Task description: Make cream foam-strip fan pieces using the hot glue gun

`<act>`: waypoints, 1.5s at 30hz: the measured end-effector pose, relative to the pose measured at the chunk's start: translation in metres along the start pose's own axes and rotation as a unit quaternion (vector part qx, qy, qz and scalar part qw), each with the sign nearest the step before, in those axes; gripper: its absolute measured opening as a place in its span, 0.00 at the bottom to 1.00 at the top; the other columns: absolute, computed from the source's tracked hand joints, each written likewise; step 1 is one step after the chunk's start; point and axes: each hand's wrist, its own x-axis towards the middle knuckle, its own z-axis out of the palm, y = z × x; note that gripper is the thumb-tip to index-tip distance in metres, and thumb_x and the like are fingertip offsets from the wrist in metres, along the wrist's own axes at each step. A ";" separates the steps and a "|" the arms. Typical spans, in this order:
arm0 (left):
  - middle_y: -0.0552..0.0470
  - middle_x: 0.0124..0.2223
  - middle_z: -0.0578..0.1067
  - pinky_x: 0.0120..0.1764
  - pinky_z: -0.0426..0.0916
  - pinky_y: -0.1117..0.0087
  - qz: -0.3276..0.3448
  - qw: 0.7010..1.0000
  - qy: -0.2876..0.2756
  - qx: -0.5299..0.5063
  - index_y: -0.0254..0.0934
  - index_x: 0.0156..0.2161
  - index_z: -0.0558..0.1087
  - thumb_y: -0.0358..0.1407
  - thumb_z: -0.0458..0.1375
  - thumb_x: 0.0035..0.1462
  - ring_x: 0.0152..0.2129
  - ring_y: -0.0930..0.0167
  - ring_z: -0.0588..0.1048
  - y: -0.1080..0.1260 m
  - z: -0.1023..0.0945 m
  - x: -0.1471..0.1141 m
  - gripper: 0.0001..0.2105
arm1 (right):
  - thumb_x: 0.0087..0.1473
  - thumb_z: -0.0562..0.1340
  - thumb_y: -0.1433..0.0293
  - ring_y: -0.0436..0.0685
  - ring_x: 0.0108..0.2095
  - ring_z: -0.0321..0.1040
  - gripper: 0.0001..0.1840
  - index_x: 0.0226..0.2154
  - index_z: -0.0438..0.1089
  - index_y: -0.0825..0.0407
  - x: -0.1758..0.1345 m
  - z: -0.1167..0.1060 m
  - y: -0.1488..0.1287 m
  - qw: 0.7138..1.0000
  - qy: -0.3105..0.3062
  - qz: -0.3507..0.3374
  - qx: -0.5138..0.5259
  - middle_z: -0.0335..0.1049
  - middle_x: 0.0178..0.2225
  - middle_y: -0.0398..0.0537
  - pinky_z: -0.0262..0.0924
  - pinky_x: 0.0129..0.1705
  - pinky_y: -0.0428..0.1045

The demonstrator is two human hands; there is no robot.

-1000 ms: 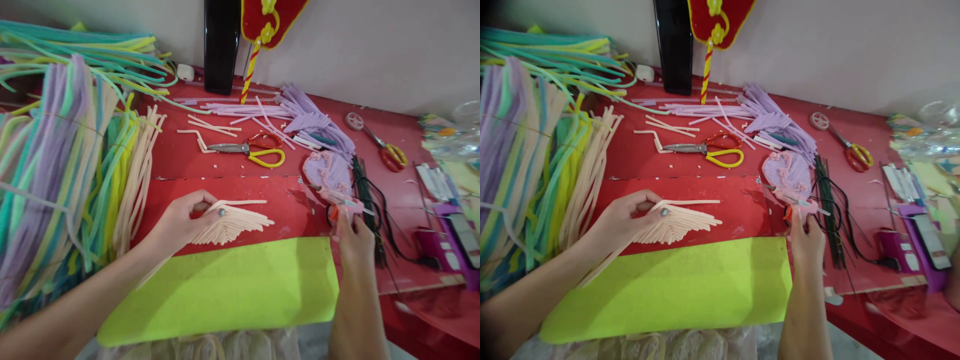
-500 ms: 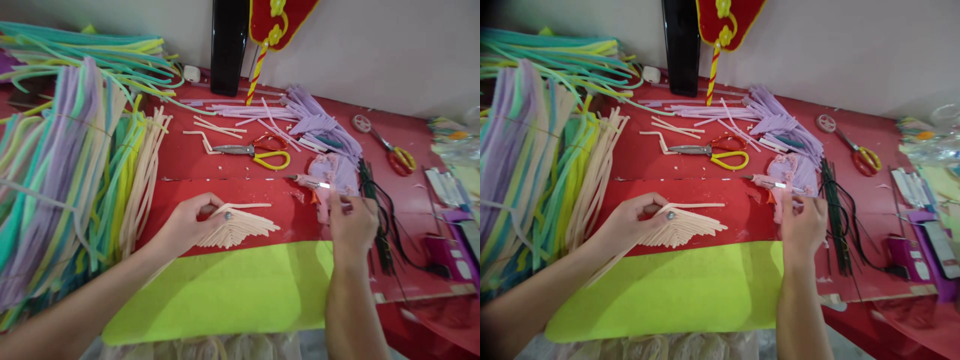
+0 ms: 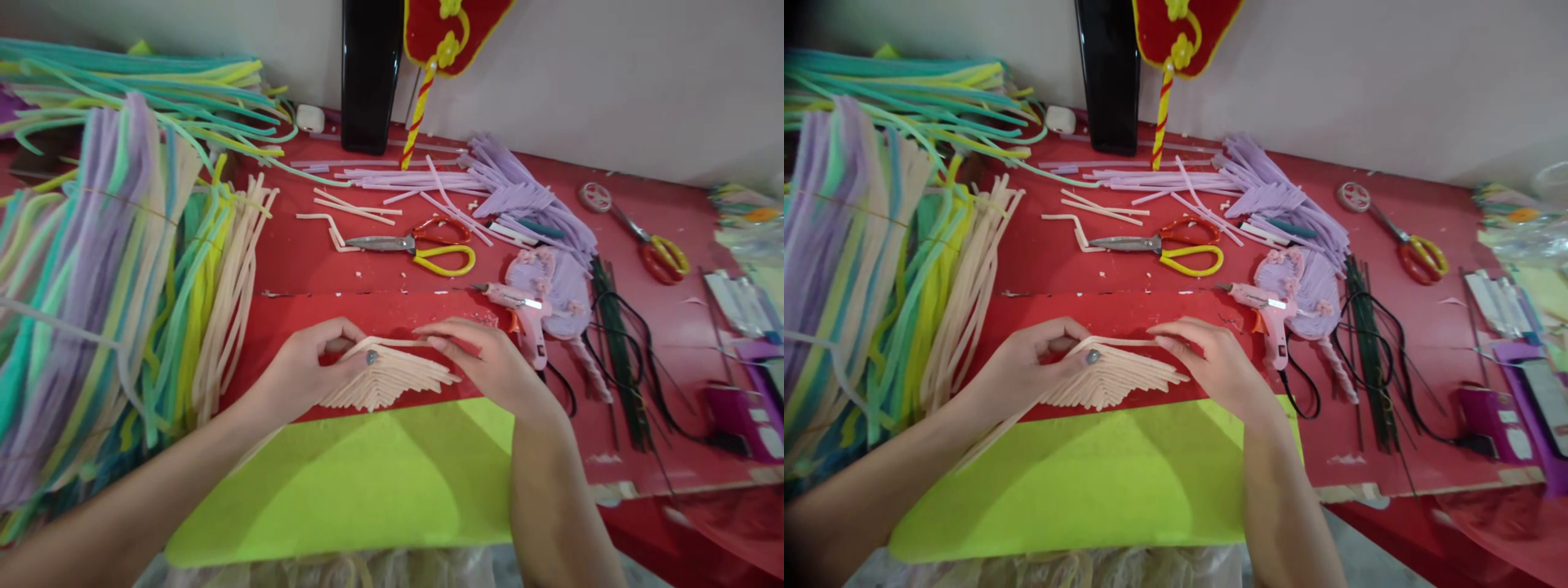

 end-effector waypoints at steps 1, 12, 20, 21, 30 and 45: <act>0.53 0.29 0.76 0.31 0.69 0.75 -0.001 1.000 0.000 0.000 0.36 0.31 0.71 0.44 0.59 0.53 0.27 0.73 0.74 0.000 0.000 0.000 0.11 | 0.59 0.57 0.60 0.55 0.44 0.71 0.14 0.42 0.74 0.45 0.000 -0.001 0.002 1.000 0.002 0.011 0.002 0.75 0.42 0.45 0.64 0.48 0.51; 0.53 0.28 0.76 0.29 0.69 0.75 -0.019 1.000 0.012 0.007 0.36 0.31 0.71 0.45 0.60 0.52 0.26 0.73 0.74 0.000 0.001 0.002 0.12 | 0.52 0.63 0.56 0.56 0.38 0.72 0.14 0.33 0.75 0.49 -0.004 0.000 0.014 0.989 0.119 0.040 0.082 0.75 0.34 0.47 0.67 0.44 0.53; 0.54 0.28 0.76 0.30 0.68 0.76 -0.016 1.000 0.012 0.002 0.36 0.31 0.70 0.43 0.59 0.53 0.27 0.74 0.74 -0.004 0.001 0.002 0.11 | 0.52 0.64 0.58 0.55 0.36 0.71 0.11 0.31 0.75 0.49 -0.007 0.001 0.012 0.987 0.124 0.040 0.089 0.75 0.33 0.46 0.67 0.43 0.51; 0.54 0.28 0.76 0.30 0.67 0.76 -0.017 1.000 0.012 0.002 0.36 0.31 0.70 0.42 0.59 0.53 0.26 0.74 0.74 -0.004 0.001 0.002 0.10 | 0.52 0.64 0.58 0.55 0.36 0.71 0.11 0.31 0.75 0.49 -0.007 0.001 0.011 0.987 0.128 0.039 0.090 0.74 0.32 0.46 0.67 0.42 0.51; 0.54 0.28 0.76 0.29 0.67 0.76 -0.021 1.000 0.022 0.006 0.36 0.31 0.69 0.43 0.60 0.53 0.26 0.74 0.74 -0.004 0.000 0.003 0.11 | 0.52 0.64 0.59 0.55 0.36 0.71 0.11 0.31 0.74 0.49 -0.010 0.003 0.010 0.987 0.123 0.040 0.091 0.74 0.32 0.46 0.67 0.41 0.50; 0.55 0.27 0.75 0.26 0.64 0.77 -0.022 0.999 0.042 -0.014 0.36 0.31 0.70 0.42 0.60 0.52 0.24 0.75 0.72 -0.009 0.001 0.004 0.11 | 0.54 0.64 0.62 0.55 0.36 0.70 0.08 0.32 0.74 0.49 -0.012 0.010 0.016 0.988 0.098 0.023 0.114 0.73 0.33 0.47 0.65 0.41 0.51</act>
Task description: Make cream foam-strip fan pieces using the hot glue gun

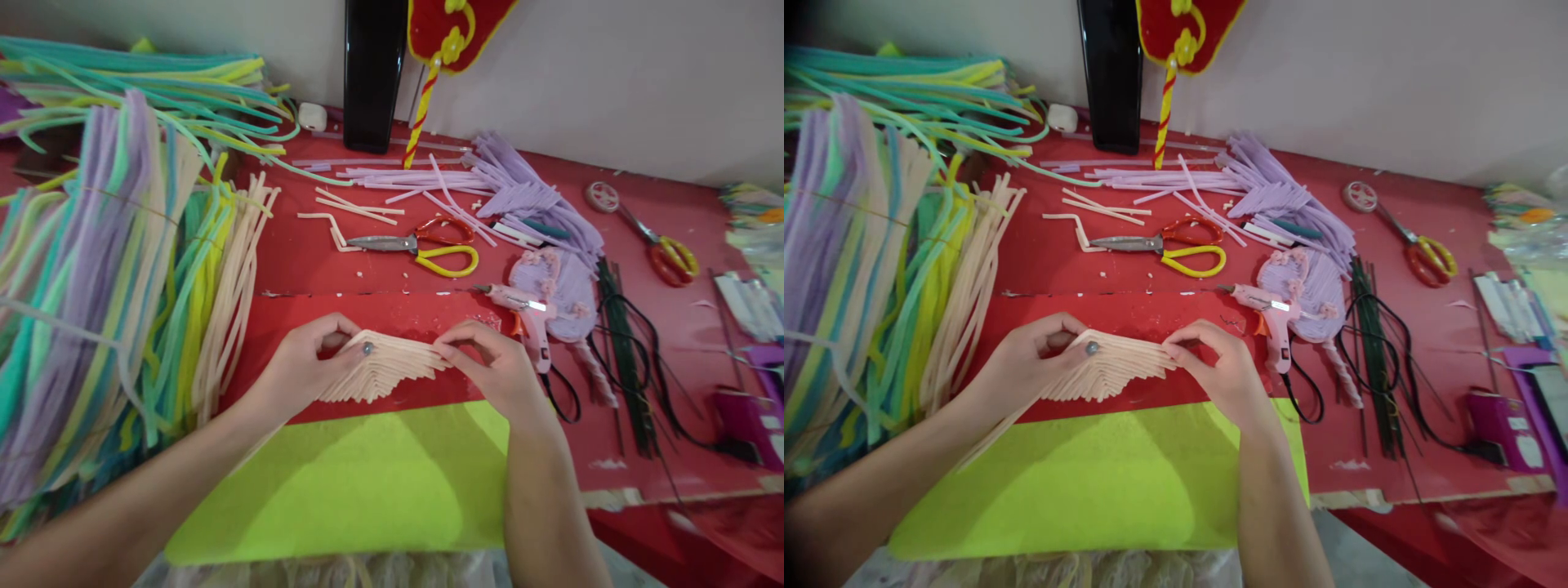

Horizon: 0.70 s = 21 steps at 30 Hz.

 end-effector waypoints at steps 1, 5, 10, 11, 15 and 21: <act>0.55 0.27 0.75 0.26 0.64 0.77 0.000 1.000 0.001 -0.002 0.36 0.31 0.70 0.42 0.60 0.52 0.23 0.75 0.72 0.000 0.000 0.000 0.11 | 0.54 0.64 0.62 0.55 0.35 0.70 0.08 0.32 0.74 0.49 0.000 0.000 0.000 1.000 0.000 -0.001 0.001 0.73 0.33 0.47 0.65 0.40 0.51; 0.55 0.26 0.75 0.25 0.64 0.77 0.002 1.000 0.002 -0.003 0.36 0.31 0.70 0.42 0.60 0.52 0.23 0.75 0.72 0.000 0.000 0.000 0.10 | 0.54 0.64 0.63 0.54 0.36 0.70 0.07 0.32 0.74 0.49 0.000 0.000 0.000 1.000 0.001 -0.005 0.004 0.72 0.33 0.46 0.65 0.40 0.50; 0.56 0.26 0.74 0.24 0.63 0.77 0.005 1.000 0.009 0.001 0.36 0.31 0.70 0.42 0.60 0.52 0.22 0.75 0.71 -0.002 0.000 0.000 0.10 | 0.54 0.63 0.63 0.54 0.37 0.70 0.07 0.32 0.74 0.48 -0.001 0.001 0.001 1.000 0.004 -0.010 0.004 0.73 0.34 0.47 0.65 0.42 0.51; 0.56 0.26 0.74 0.24 0.63 0.78 0.005 1.000 0.011 0.002 0.36 0.31 0.70 0.42 0.60 0.52 0.22 0.76 0.71 -0.002 0.000 0.001 0.10 | 0.54 0.64 0.62 0.54 0.37 0.70 0.07 0.33 0.74 0.48 -0.001 0.002 0.001 1.000 0.005 -0.006 0.004 0.73 0.34 0.47 0.65 0.42 0.51; 0.56 0.27 0.75 0.25 0.64 0.78 0.006 1.000 0.023 0.001 0.37 0.32 0.70 0.41 0.60 0.53 0.23 0.76 0.72 -0.005 0.000 0.001 0.09 | 0.52 0.65 0.61 0.54 0.37 0.72 0.09 0.34 0.74 0.48 -0.005 0.004 0.002 1.000 0.009 0.027 0.013 0.75 0.34 0.45 0.67 0.41 0.49; 0.55 0.28 0.76 0.27 0.65 0.78 0.009 0.999 0.035 -0.003 0.37 0.32 0.70 0.40 0.60 0.53 0.25 0.75 0.74 -0.009 -0.001 0.002 0.08 | 0.53 0.64 0.62 0.53 0.35 0.73 0.08 0.35 0.75 0.47 -0.009 0.015 0.002 0.998 0.055 0.035 0.014 0.76 0.34 0.45 0.69 0.41 0.49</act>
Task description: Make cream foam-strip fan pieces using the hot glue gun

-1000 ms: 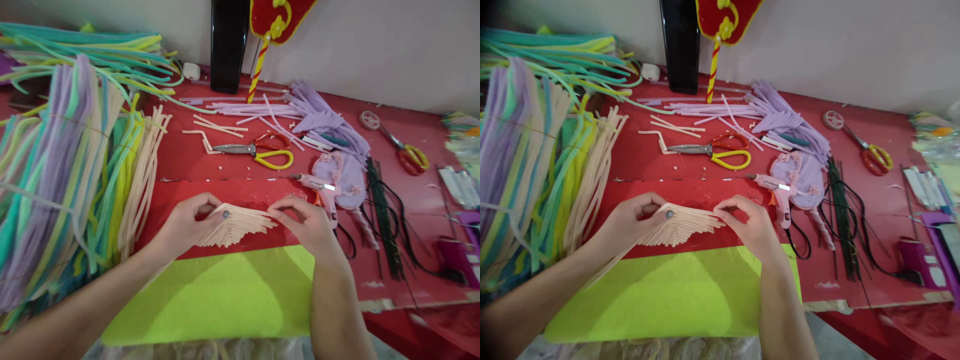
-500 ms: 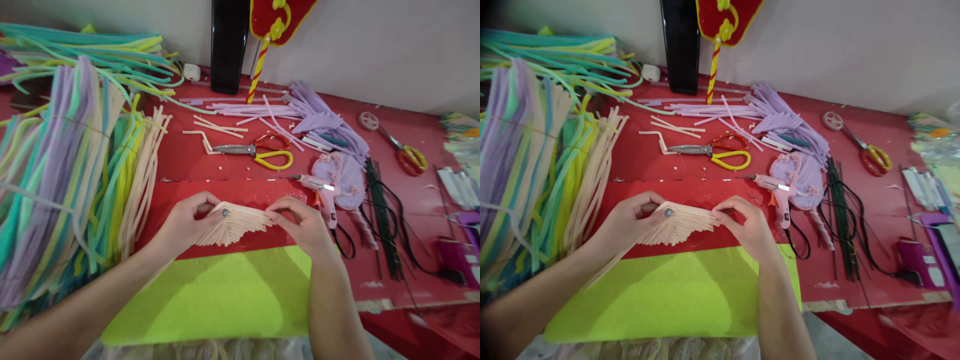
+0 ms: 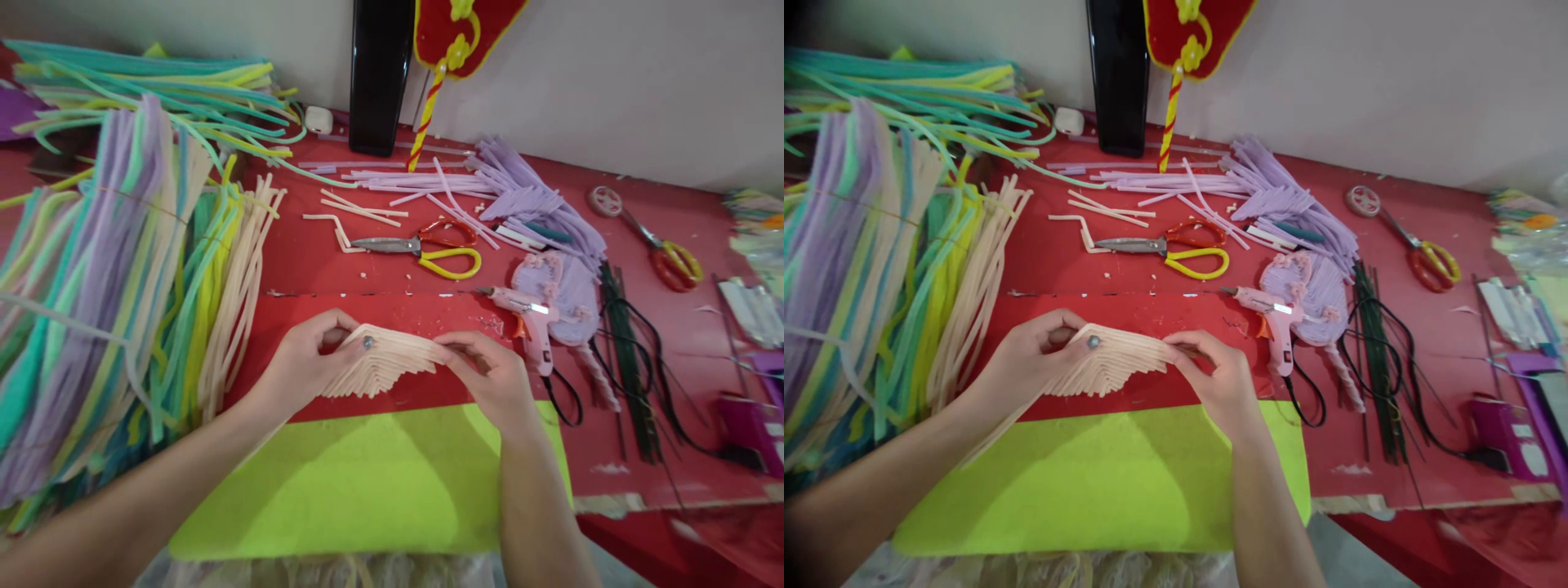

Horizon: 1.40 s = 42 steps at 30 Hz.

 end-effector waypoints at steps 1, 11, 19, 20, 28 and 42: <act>0.55 0.28 0.76 0.27 0.66 0.77 0.001 1.000 0.003 0.000 0.37 0.32 0.70 0.41 0.60 0.53 0.25 0.74 0.74 0.000 0.000 0.000 0.09 | 0.53 0.64 0.62 0.53 0.35 0.73 0.08 0.34 0.75 0.47 -0.001 0.002 0.000 1.000 0.009 -0.001 -0.001 0.76 0.34 0.45 0.69 0.41 0.49; 0.54 0.28 0.76 0.27 0.67 0.77 0.008 1.000 0.016 -0.014 0.37 0.33 0.70 0.41 0.60 0.53 0.25 0.74 0.74 -0.004 0.000 0.000 0.09 | 0.51 0.66 0.62 0.51 0.29 0.72 0.08 0.33 0.75 0.48 -0.001 0.014 0.001 0.996 0.029 0.045 0.065 0.75 0.30 0.44 0.69 0.35 0.47; 0.52 0.33 0.78 0.35 0.69 0.73 0.028 0.999 0.015 -0.045 0.36 0.38 0.70 0.41 0.60 0.52 0.31 0.71 0.76 -0.002 0.002 0.003 0.11 | 0.48 0.67 0.59 0.52 0.29 0.72 0.12 0.31 0.74 0.50 0.008 0.017 0.010 0.995 0.037 0.052 0.073 0.76 0.29 0.45 0.69 0.34 0.48; 0.51 0.34 0.78 0.36 0.69 0.72 0.035 0.998 0.011 -0.041 0.36 0.38 0.70 0.41 0.60 0.52 0.32 0.71 0.76 -0.002 0.001 0.004 0.11 | 0.48 0.67 0.59 0.52 0.29 0.72 0.12 0.31 0.74 0.50 0.009 0.016 0.012 0.996 0.032 0.051 0.073 0.76 0.29 0.45 0.69 0.34 0.48; 0.51 0.36 0.77 0.42 0.68 0.70 0.122 0.991 -0.019 0.045 0.35 0.36 0.72 0.41 0.56 0.55 0.35 0.70 0.75 -0.013 -0.010 0.019 0.10 | 0.47 0.67 0.58 0.52 0.29 0.71 0.14 0.32 0.74 0.50 0.011 0.013 0.020 0.997 0.013 0.021 0.077 0.76 0.28 0.45 0.65 0.34 0.48; 0.51 0.28 0.74 0.24 0.64 0.74 0.084 0.991 -0.033 -0.099 0.34 0.35 0.71 0.44 0.56 0.55 0.20 0.75 0.70 0.002 -0.003 0.012 0.13 | 0.38 0.71 0.58 0.49 0.28 0.66 0.17 0.30 0.75 0.51 0.015 0.007 0.029 0.976 -0.025 0.004 0.218 0.72 0.29 0.43 0.64 0.33 0.46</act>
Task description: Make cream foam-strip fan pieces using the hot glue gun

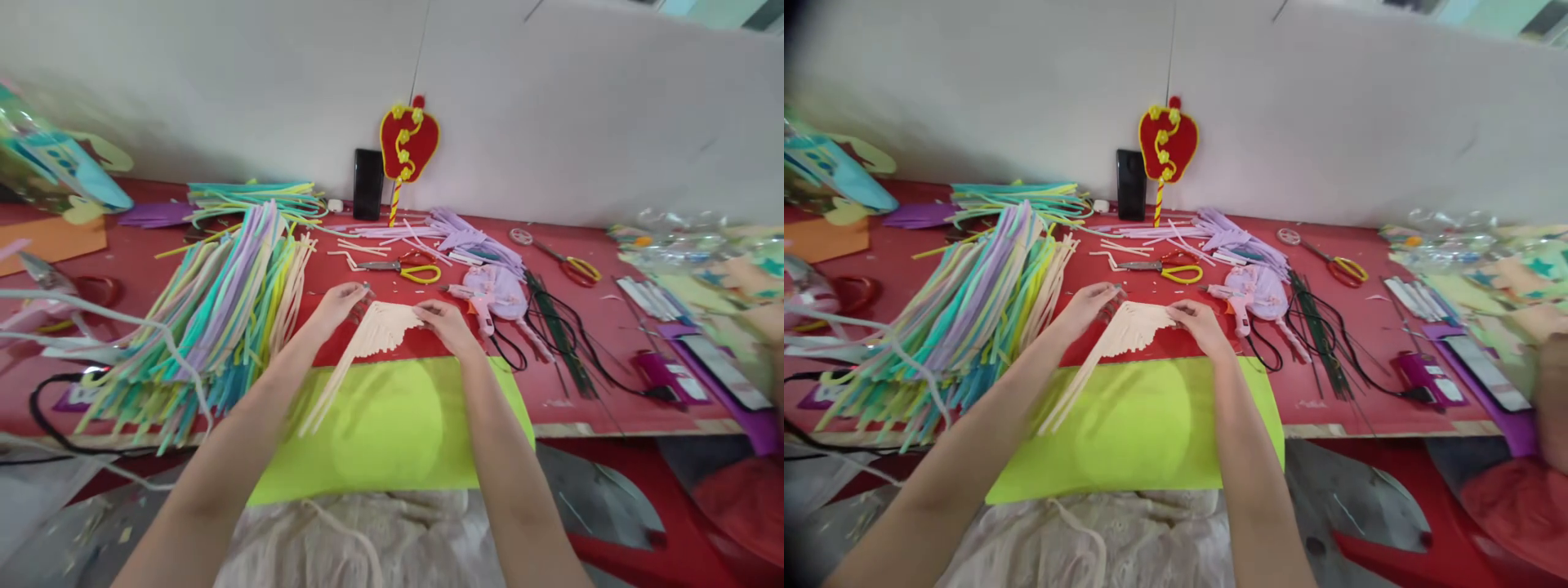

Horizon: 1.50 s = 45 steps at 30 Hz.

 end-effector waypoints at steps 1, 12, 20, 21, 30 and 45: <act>0.52 0.27 0.73 0.24 0.65 0.73 0.004 1.000 -0.006 0.029 0.34 0.34 0.71 0.44 0.56 0.55 0.19 0.75 0.70 -0.002 -0.001 -0.001 0.13 | 0.38 0.71 0.58 0.50 0.28 0.67 0.17 0.30 0.75 0.52 0.000 -0.003 0.000 1.000 -0.004 0.003 -0.007 0.73 0.29 0.43 0.64 0.34 0.46; 0.48 0.37 0.77 0.38 0.64 0.69 0.163 0.924 -0.059 0.340 0.36 0.37 0.73 0.41 0.50 0.59 0.32 0.68 0.73 -0.014 -0.003 -0.002 0.13 | 0.37 0.71 0.58 0.51 0.29 0.68 0.19 0.31 0.75 0.53 0.002 -0.017 0.000 0.999 0.003 0.010 -0.038 0.74 0.29 0.44 0.65 0.35 0.48; 0.49 0.38 0.77 0.39 0.64 0.69 0.170 0.930 -0.080 0.316 0.36 0.38 0.74 0.41 0.51 0.58 0.34 0.68 0.73 -0.016 -0.001 -0.005 0.13 | 0.37 0.71 0.58 0.51 0.29 0.68 0.18 0.31 0.75 0.52 0.001 -0.017 0.001 0.999 -0.016 -0.008 -0.042 0.73 0.29 0.44 0.65 0.35 0.48; 0.49 0.37 0.77 0.39 0.64 0.69 0.171 0.932 -0.080 0.310 0.36 0.38 0.74 0.42 0.51 0.58 0.33 0.68 0.73 -0.017 -0.001 -0.005 0.13 | 0.38 0.71 0.58 0.51 0.29 0.68 0.18 0.31 0.75 0.52 0.001 -0.017 0.002 0.999 -0.020 -0.012 -0.045 0.73 0.29 0.44 0.65 0.35 0.48; 0.51 0.35 0.75 0.37 0.63 0.71 0.176 0.941 -0.088 0.276 0.35 0.35 0.72 0.41 0.52 0.57 0.32 0.71 0.71 -0.025 -0.001 0.000 0.12 | 0.39 0.70 0.57 0.51 0.29 0.68 0.18 0.32 0.75 0.52 -0.002 -0.016 -0.001 0.997 -0.019 -0.027 -0.076 0.74 0.30 0.45 0.64 0.36 0.49; 0.53 0.31 0.73 0.35 0.62 0.71 0.195 0.943 -0.072 0.262 0.35 0.33 0.70 0.40 0.52 0.58 0.29 0.71 0.69 -0.032 -0.001 0.007 0.11 | 0.40 0.70 0.59 0.50 0.28 0.67 0.16 0.30 0.75 0.52 -0.003 -0.017 -0.001 0.997 -0.013 -0.042 -0.068 0.73 0.28 0.44 0.64 0.35 0.47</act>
